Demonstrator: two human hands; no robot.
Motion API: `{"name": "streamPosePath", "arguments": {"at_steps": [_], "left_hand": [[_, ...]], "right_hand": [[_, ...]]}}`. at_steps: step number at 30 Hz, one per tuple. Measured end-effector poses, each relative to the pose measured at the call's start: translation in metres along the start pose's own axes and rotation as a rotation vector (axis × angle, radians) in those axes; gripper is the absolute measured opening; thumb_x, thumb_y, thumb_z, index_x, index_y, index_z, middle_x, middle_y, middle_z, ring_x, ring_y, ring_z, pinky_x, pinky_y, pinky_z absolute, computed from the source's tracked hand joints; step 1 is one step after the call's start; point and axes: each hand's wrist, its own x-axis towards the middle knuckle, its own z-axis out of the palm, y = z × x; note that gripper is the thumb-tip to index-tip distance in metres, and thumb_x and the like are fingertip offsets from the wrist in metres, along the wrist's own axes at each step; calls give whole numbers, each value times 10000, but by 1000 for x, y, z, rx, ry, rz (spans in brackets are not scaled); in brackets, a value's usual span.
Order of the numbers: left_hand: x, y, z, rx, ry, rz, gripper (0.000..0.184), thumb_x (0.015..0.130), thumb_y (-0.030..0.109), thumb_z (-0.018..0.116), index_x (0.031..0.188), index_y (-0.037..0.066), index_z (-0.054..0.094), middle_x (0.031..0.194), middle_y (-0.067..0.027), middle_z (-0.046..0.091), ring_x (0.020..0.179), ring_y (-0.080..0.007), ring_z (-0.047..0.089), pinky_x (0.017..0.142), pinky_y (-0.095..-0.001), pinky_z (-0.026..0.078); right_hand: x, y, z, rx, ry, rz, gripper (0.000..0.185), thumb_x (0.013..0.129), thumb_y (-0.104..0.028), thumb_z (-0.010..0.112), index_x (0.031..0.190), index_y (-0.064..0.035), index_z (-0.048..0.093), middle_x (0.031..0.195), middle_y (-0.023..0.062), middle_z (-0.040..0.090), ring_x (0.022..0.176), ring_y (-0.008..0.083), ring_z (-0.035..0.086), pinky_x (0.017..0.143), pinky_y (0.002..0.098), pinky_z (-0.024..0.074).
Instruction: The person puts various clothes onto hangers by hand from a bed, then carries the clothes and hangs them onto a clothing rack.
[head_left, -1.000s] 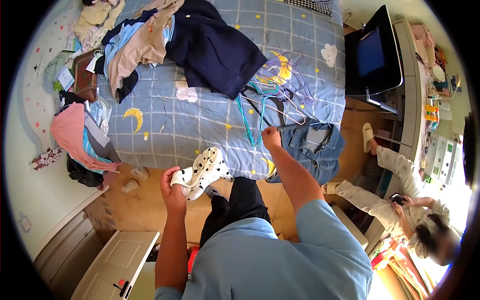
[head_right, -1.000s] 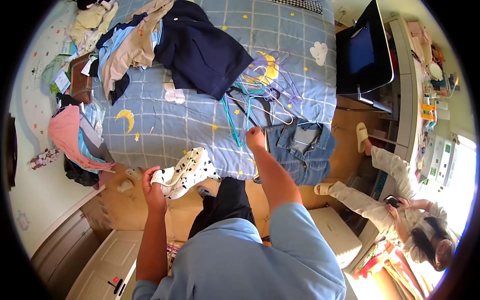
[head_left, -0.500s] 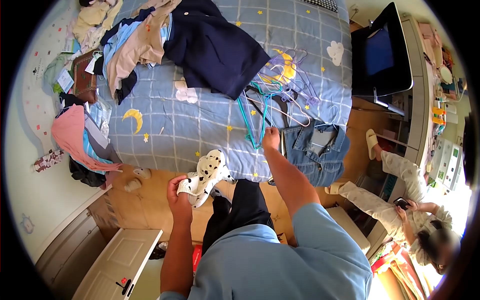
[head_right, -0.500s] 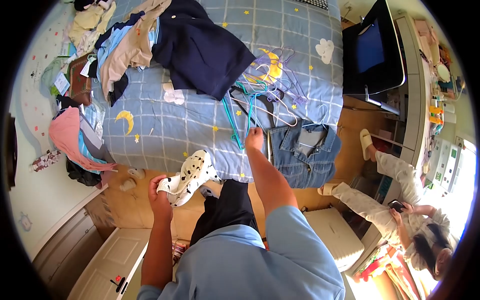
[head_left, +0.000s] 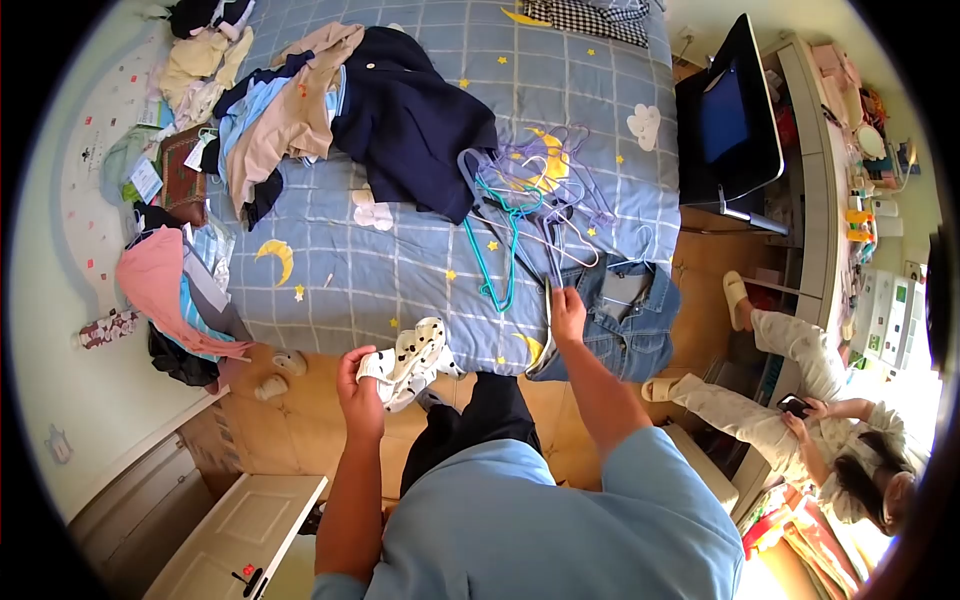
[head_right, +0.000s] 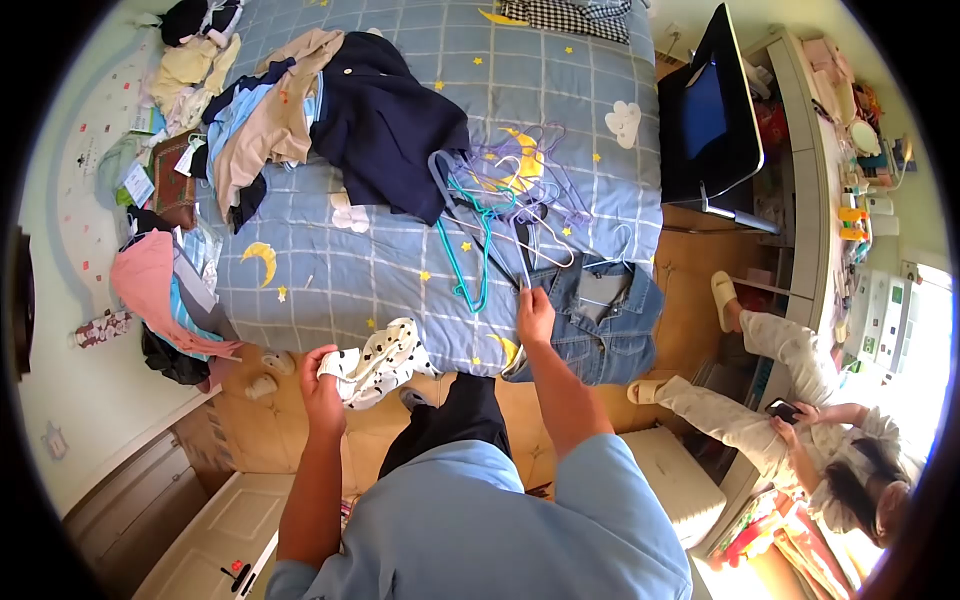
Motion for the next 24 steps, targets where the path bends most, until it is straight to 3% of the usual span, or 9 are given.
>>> {"name": "streamPosePath", "arguments": {"at_steps": [3, 5, 11, 12, 16, 22, 24], "left_hand": [[-4, 14, 3, -17, 14, 5, 280, 870, -31, 450, 1102, 4, 602, 1043, -55, 605, 934, -121, 575, 853, -261, 470], [-8, 17, 1, -63, 22, 9, 283, 869, -31, 444, 1102, 5, 602, 1045, -62, 609, 933, -129, 581, 856, -263, 472], [-21, 23, -24, -161, 39, 59, 262, 892, -13, 459, 1113, 11, 599, 1037, -63, 610, 922, -133, 587, 838, -270, 484], [-29, 22, -31, -163, 53, 59, 255, 896, -7, 465, 1111, 15, 600, 1036, -60, 610, 918, -130, 586, 829, -268, 484], [-40, 14, -57, -156, 104, 97, 227, 915, 21, 486, 1107, 26, 607, 1031, -46, 608, 902, -116, 581, 802, -256, 484], [-52, 16, -90, -163, 177, 142, 201, 943, 65, 510, 1119, 35, 604, 1022, -33, 601, 904, -118, 588, 807, -263, 496], [-53, 23, -98, -170, 214, 221, 200, 946, 67, 514, 1122, 35, 603, 1018, -28, 597, 904, -114, 584, 802, -264, 493]], "right_hand": [[-21, -5, -14, 16, -7, -28, 318, 959, -255, 580, 797, 10, 513, 656, 197, 482, 586, 228, 424, 598, 388, 439], [-17, 6, -16, 29, -48, 48, 330, 971, -263, 574, 780, -2, 507, 633, 125, 445, 611, 167, 443, 598, 347, 426], [-8, -34, -17, -89, -76, -86, 341, 939, -302, 587, 803, 10, 575, 688, 189, 565, 654, 304, 567, 659, 395, 468], [-2, -30, -14, -127, -105, -61, 353, 915, -353, 586, 896, -7, 654, 813, 246, 649, 823, 417, 654, 744, 452, 497], [5, -35, 5, -114, -42, 32, 392, 894, -378, 589, 867, 7, 652, 814, 228, 661, 812, 387, 652, 741, 450, 480], [0, -50, 35, 13, -220, -183, 332, 937, -318, 583, 796, -17, 594, 613, 47, 525, 586, 160, 524, 565, 369, 437], [-13, -65, 38, 99, -358, -130, 321, 953, -319, 576, 788, -44, 583, 597, 10, 493, 528, 127, 480, 499, 330, 394]]}}
